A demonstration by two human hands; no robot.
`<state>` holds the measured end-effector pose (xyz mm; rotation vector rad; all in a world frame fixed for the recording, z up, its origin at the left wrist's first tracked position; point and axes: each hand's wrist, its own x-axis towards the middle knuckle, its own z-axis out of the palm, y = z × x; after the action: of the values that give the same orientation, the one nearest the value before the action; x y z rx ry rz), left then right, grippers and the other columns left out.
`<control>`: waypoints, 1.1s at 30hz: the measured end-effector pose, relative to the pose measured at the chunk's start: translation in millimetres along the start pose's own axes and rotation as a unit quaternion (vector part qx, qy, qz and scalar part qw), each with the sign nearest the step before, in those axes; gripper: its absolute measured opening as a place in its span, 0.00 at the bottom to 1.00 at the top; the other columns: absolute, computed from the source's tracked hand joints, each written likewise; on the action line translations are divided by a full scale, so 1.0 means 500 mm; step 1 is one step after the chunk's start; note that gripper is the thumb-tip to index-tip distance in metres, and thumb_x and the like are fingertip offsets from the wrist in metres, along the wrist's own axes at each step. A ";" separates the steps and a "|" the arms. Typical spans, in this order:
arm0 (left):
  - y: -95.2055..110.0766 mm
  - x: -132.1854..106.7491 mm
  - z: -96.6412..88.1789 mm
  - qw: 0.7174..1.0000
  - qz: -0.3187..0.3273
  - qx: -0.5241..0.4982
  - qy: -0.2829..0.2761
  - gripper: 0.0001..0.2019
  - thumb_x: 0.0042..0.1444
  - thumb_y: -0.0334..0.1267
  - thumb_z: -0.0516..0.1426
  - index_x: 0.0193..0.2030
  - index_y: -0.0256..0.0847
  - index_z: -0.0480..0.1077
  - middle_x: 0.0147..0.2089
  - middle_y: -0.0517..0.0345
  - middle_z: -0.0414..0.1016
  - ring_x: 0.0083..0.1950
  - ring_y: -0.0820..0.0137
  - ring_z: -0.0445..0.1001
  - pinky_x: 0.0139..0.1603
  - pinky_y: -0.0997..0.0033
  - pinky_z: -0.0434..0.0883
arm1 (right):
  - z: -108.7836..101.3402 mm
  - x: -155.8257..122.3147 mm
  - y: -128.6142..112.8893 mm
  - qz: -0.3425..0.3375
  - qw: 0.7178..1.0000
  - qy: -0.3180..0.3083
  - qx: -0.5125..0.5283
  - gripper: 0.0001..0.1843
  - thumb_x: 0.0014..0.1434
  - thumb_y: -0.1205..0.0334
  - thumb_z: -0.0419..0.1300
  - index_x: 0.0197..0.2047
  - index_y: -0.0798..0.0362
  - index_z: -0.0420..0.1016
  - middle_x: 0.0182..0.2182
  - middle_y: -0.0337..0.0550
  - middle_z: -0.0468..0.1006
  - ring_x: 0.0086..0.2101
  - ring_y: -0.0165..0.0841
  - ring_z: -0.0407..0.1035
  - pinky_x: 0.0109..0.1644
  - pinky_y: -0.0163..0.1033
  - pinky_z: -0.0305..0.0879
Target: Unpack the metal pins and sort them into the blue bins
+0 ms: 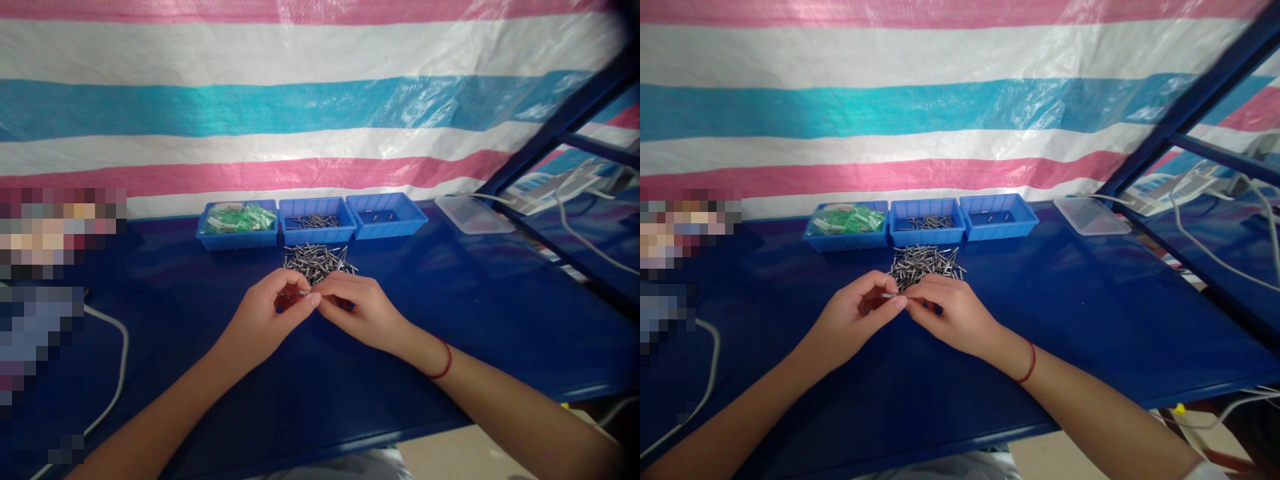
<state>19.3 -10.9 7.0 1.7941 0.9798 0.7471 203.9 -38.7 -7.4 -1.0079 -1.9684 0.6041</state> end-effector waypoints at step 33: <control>-0.064 0.036 -0.129 0.910 0.045 0.389 -0.137 0.07 0.56 0.38 0.52 0.37 0.40 0.70 0.36 0.57 0.71 0.35 0.70 0.71 0.36 0.72 0.67 | -0.083 0.020 0.115 0.147 0.971 0.153 -0.113 0.22 0.64 0.50 0.51 0.30 0.55 0.76 0.21 0.39 0.71 0.23 0.30 0.64 0.28 0.36 0.57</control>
<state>-33.7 40.8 3.5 2.5567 1.0869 0.1194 260.0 3.6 -20.8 -1.4599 -1.6510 0.3573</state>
